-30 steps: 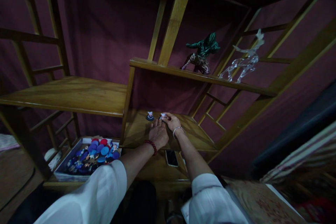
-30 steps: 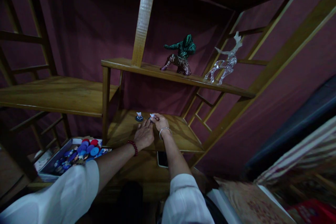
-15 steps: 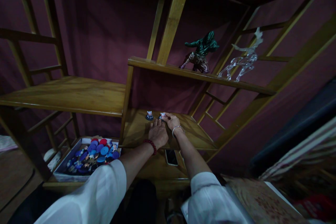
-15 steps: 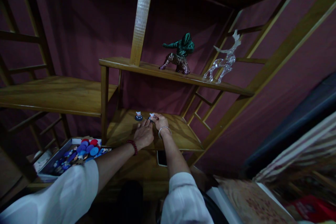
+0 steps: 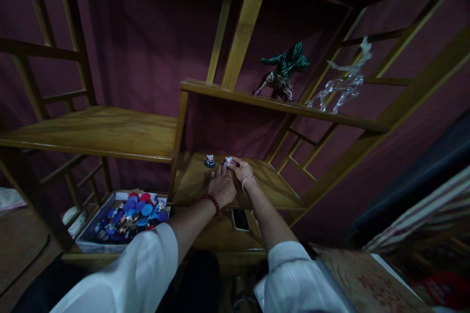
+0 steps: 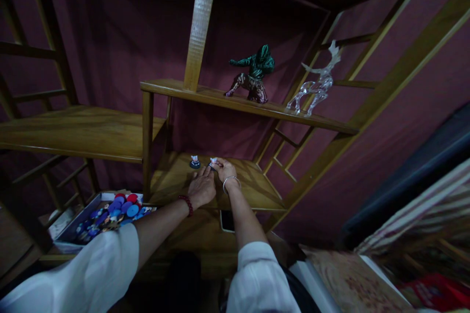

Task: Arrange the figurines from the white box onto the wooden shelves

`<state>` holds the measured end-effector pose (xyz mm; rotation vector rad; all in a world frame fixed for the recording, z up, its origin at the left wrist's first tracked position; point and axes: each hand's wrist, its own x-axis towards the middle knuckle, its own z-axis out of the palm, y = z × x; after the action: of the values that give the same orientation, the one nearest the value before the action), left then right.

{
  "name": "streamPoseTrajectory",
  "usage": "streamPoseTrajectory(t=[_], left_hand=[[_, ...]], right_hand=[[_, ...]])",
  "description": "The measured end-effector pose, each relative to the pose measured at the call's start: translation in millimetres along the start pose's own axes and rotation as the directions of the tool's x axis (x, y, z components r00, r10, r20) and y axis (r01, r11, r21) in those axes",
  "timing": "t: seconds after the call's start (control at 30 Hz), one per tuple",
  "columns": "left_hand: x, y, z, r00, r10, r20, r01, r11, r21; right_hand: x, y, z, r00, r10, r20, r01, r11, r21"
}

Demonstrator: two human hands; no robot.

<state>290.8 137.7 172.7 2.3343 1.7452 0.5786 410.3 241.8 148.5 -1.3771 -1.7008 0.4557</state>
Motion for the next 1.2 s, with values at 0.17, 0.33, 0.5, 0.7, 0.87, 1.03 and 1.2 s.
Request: streamPoseTrajectory(t=[0.17, 0.33, 0.5, 0.7, 0.87, 1.03, 1.2], left_hand=[[-1, 0, -2, 1.000, 0.004, 0.009, -0.004, 1.000, -0.010], [-1, 0, -4, 0.999, -0.018, 0.028, 0.019, 1.000, -0.020], [-1, 0, -3, 0.999, -0.024, 0.029, 0.024, 1.000, -0.013], [0, -1, 1, 1.000, -0.022, -0.002, 0.022, 0.999, -0.028], [0, -1, 1, 1.000, -0.013, -0.018, 0.012, 1.000, -0.019], [0, -1, 0, 1.000, -0.016, 0.008, 0.016, 1.000, -0.007], [-1, -1, -3, 1.000, -0.014, 0.015, 0.015, 1.000, -0.021]], right_hand=[[-3, -2, 0, 1.000, 0.006, -0.005, -0.006, 0.999, 0.053], [-6, -5, -1, 0.999, 0.034, -0.001, -0.034, 0.995, 0.096], [-7, -6, -2, 0.999, 0.044, 0.011, -0.045, 0.992, 0.114], [-10, -3, -6, 0.999, 0.052, 0.010, -0.052, 0.997, 0.057], [-10, 4, -5, 0.999, 0.051, 0.010, -0.051, 0.997, 0.054], [-9, 5, -4, 0.999, 0.054, -0.008, -0.054, 0.998, 0.029], [-10, 2, -6, 0.998, 0.059, -0.004, -0.060, 0.998, -0.002]])
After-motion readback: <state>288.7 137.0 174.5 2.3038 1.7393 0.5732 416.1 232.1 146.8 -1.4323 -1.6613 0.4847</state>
